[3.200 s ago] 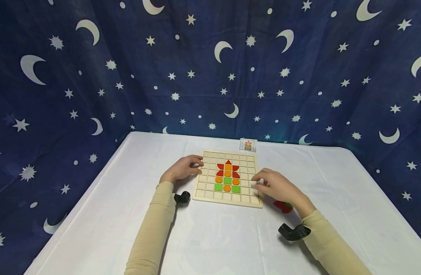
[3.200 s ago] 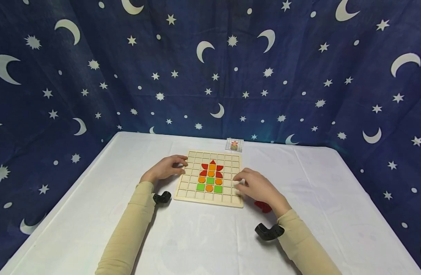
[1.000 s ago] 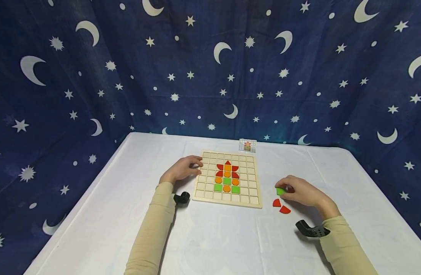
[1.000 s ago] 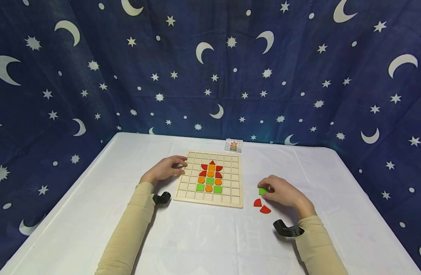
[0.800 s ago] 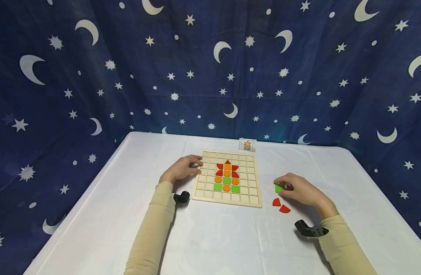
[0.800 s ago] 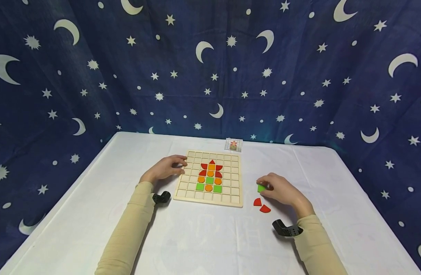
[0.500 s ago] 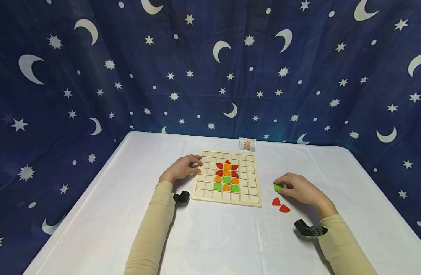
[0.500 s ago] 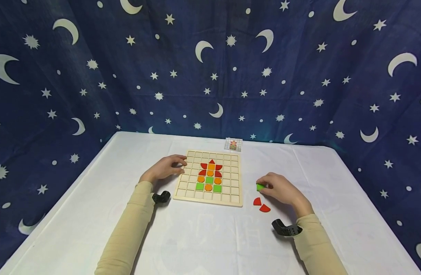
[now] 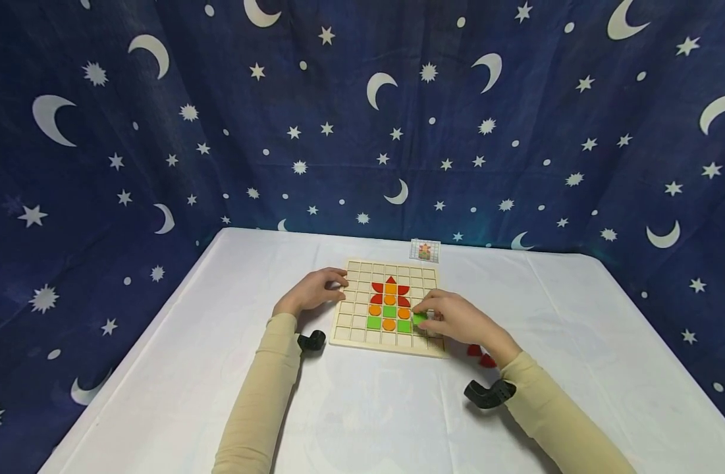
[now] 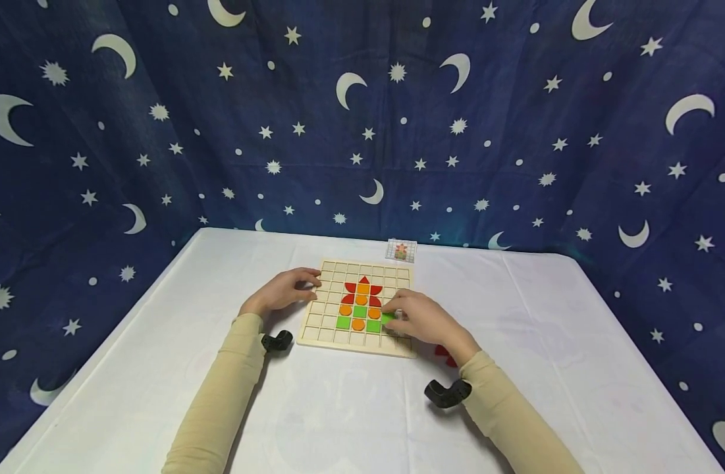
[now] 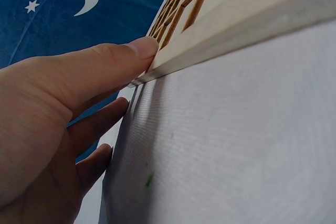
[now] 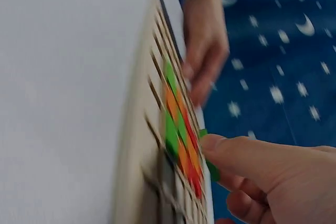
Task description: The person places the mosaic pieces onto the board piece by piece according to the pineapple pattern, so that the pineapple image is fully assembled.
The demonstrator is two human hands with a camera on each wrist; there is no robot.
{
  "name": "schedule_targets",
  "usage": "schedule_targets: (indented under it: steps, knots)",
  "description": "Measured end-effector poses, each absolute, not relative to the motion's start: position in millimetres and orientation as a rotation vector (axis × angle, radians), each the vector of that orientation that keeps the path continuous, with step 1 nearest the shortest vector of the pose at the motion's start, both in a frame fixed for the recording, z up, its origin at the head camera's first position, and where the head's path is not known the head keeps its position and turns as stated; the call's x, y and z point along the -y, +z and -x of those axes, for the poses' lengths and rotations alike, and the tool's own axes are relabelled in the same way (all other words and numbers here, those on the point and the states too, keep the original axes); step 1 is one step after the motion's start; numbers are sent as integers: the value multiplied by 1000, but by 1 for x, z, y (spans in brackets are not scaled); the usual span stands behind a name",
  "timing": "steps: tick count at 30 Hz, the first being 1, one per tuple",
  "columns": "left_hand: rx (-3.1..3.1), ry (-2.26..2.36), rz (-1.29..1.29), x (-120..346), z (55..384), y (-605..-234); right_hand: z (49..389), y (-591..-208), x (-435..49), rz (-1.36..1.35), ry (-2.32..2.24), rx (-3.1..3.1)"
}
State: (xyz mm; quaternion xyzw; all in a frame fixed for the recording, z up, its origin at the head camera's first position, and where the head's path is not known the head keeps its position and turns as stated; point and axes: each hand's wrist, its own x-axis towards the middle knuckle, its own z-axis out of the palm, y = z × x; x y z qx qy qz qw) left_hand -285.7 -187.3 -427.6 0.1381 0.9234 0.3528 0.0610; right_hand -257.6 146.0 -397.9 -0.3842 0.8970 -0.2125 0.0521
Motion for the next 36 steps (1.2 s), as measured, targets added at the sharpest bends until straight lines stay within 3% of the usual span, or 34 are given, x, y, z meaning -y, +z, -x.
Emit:
schedule_targets:
  steps: [14, 36]
  knots:
    - [-2788, 1058, -424, 188, 287, -427, 238, -416, -72, 1392, -595, -2709]
    - [-2777, 1064, -413, 189, 288, -429, 237, -414, -86, 1304, -588, -2702]
